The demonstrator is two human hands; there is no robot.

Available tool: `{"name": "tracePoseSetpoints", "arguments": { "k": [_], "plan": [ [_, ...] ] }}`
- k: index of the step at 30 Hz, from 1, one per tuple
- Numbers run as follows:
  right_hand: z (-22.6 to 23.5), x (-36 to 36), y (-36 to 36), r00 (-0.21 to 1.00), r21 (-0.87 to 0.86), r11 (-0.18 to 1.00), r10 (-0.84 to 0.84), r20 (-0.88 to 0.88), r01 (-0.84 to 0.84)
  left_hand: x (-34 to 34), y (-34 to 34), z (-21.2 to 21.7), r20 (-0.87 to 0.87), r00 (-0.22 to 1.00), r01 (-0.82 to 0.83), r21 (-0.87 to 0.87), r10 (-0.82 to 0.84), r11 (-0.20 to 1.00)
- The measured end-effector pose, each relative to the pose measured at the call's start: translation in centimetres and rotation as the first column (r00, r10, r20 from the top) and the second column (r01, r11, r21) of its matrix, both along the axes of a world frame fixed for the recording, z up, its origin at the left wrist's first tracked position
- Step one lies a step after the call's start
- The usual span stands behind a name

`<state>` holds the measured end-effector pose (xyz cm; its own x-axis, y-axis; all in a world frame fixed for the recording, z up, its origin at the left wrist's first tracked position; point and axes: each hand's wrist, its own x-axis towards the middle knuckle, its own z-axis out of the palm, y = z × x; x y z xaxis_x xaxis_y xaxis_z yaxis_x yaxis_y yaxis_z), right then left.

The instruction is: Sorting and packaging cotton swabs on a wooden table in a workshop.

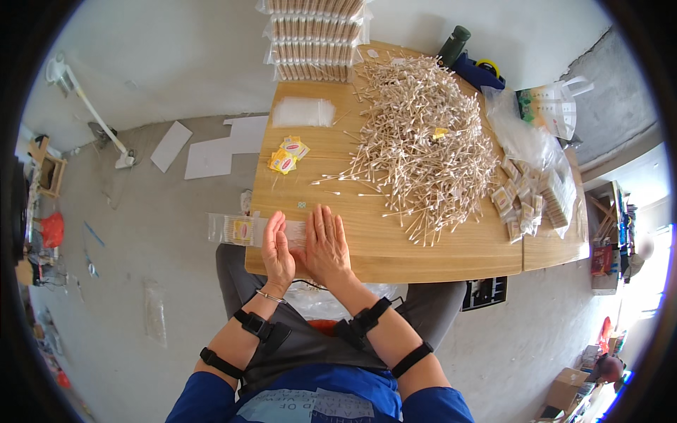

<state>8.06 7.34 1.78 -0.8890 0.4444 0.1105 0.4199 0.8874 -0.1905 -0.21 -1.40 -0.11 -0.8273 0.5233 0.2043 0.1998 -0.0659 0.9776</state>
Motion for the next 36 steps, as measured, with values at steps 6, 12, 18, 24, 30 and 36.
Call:
{"name": "tracePoseSetpoints", "arguments": {
  "k": [6,12,18,24,30,36],
  "plan": [
    [0.9,1.2,2.6,0.992,-0.142,0.989,-0.048,-0.115,0.031,-0.3,-0.8,1.5,-0.504,0.843,0.024,-0.316,-0.189,0.949],
    [-1.0,5.0,4.9,0.780,-0.431,0.897,-0.341,-0.525,0.102,0.8,2.0,3.4,-0.556,0.599,-0.028,-0.735,-0.577,0.678],
    [-0.9,4.7,4.5,0.756,-0.475,0.874,-0.379,-0.534,0.102,1.0,3.3,3.4,-0.593,0.591,-0.105,-0.728,-0.547,0.677],
    [-0.7,4.2,4.4,0.820,-0.376,0.916,-0.322,-0.472,0.143,3.6,0.5,2.9,-0.512,0.629,-0.036,-0.770,-0.585,0.637],
    [-0.8,2.9,5.6,0.825,-0.305,0.939,-0.295,-0.482,0.157,1.6,3.3,2.7,-0.610,0.612,-0.153,-0.716,-0.504,0.681],
    [-0.1,-1.2,9.2,0.890,-0.266,0.960,-0.199,-0.410,0.092,2.8,2.2,2.8,-0.545,0.624,-0.128,-0.778,-0.559,0.615]
  ]
}}
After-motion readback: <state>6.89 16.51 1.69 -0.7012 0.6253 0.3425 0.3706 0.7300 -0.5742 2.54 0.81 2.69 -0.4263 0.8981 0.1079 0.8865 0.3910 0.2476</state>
